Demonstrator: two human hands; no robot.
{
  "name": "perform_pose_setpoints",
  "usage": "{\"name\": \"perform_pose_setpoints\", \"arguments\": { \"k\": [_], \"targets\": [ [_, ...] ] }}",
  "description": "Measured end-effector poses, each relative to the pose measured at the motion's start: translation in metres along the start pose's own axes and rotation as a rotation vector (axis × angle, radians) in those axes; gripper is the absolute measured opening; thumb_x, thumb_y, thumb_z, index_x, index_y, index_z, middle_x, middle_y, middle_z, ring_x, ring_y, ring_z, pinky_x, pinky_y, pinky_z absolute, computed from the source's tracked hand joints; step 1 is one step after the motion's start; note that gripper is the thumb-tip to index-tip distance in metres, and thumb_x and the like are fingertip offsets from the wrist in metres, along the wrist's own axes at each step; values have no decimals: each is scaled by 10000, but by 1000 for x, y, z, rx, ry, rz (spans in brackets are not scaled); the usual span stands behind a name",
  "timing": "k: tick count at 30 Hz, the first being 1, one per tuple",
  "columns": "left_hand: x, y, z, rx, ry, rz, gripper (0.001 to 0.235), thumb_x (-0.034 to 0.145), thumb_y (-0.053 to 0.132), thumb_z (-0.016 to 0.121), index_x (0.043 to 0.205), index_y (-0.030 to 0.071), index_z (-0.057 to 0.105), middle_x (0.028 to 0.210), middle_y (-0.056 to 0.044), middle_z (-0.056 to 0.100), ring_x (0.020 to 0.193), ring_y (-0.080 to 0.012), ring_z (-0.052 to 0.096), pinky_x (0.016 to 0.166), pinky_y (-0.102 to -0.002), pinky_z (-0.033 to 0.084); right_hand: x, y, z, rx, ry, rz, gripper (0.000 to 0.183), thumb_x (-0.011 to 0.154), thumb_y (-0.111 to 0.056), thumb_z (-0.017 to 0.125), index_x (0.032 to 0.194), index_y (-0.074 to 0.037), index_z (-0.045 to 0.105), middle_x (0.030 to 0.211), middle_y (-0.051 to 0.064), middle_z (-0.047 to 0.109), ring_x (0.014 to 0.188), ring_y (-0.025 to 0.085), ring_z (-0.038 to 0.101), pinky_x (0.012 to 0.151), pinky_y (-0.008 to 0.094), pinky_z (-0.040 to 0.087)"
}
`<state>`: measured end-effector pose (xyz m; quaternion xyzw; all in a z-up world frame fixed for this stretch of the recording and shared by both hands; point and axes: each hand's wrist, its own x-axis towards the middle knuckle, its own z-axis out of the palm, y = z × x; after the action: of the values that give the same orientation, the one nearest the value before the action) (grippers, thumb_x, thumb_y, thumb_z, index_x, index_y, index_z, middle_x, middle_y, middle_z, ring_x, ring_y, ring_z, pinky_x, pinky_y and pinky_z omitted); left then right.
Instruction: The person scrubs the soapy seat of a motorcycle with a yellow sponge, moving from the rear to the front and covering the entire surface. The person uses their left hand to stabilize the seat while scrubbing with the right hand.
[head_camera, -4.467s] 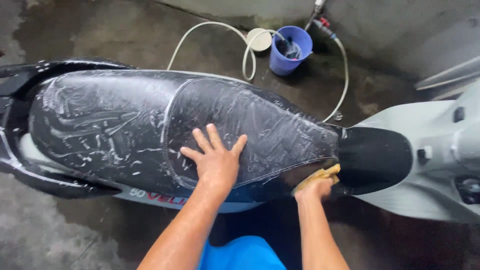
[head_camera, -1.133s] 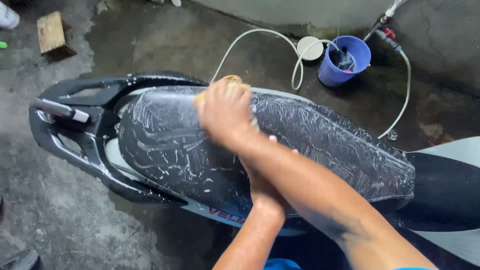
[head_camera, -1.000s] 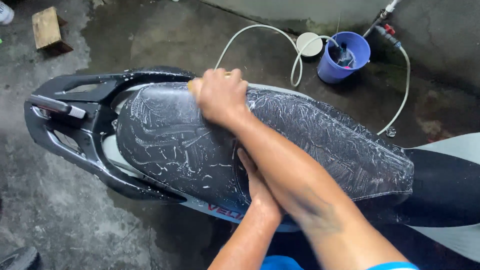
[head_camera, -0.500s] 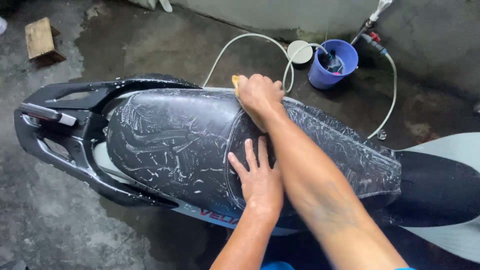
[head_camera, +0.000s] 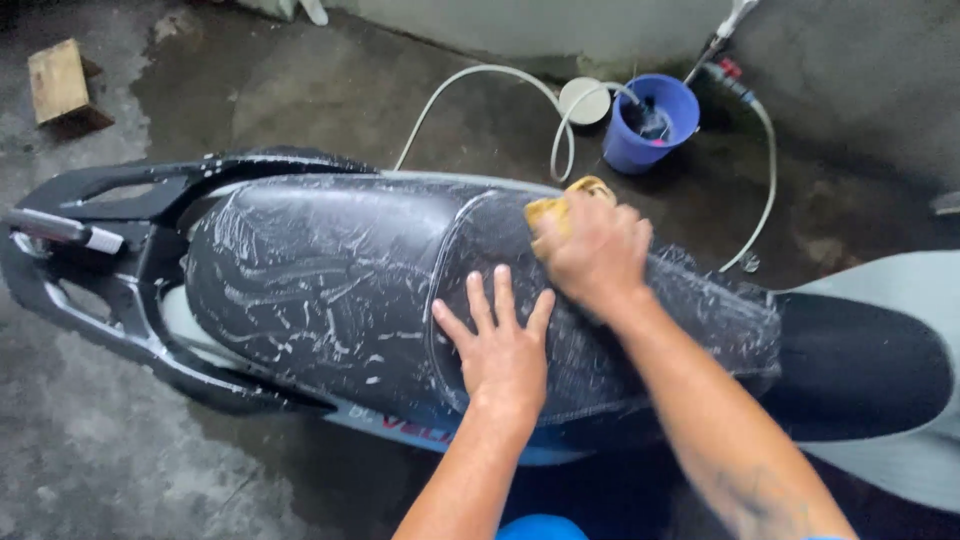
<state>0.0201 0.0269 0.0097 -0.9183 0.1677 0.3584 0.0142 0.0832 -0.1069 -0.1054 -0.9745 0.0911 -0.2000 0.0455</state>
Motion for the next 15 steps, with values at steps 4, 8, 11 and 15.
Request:
{"name": "perform_pose_setpoints", "arguments": {
  "k": [4,8,11,15],
  "targets": [
    [-5,5,-1,8,28,-4,645,861,82,481,1392,318,203,1493,-171,-16,1345,-439,-72,933,-750,-71,17,64,16,87,-338,379,454,841,-502,422,955,-130,656,819,125,606,854,374,582,686,512,448],
    [-5,7,-6,32,21,-25,746,817,57,570,1403,315,187,1494,-170,-13,1348,-434,-71,935,-744,-72,15,60,-21,241,-576,340,564,854,-513,344,939,-56,664,936,201,647,975,394,584,843,502,423],
    [-2,6,-3,19,13,-29,761,803,54,569,1398,335,185,1497,-162,-7,1350,-431,-70,930,-747,-83,-14,37,-67,48,-491,266,433,849,-456,417,1121,-157,571,930,146,601,925,384,595,756,494,499],
    [-4,7,-5,11,22,-20,849,751,27,652,1403,316,192,1492,-173,-24,1346,-435,-80,932,-744,-81,-18,156,-2,-60,-676,243,446,912,-372,256,1155,-204,590,1020,134,650,989,375,595,803,501,482]
  ]
}}
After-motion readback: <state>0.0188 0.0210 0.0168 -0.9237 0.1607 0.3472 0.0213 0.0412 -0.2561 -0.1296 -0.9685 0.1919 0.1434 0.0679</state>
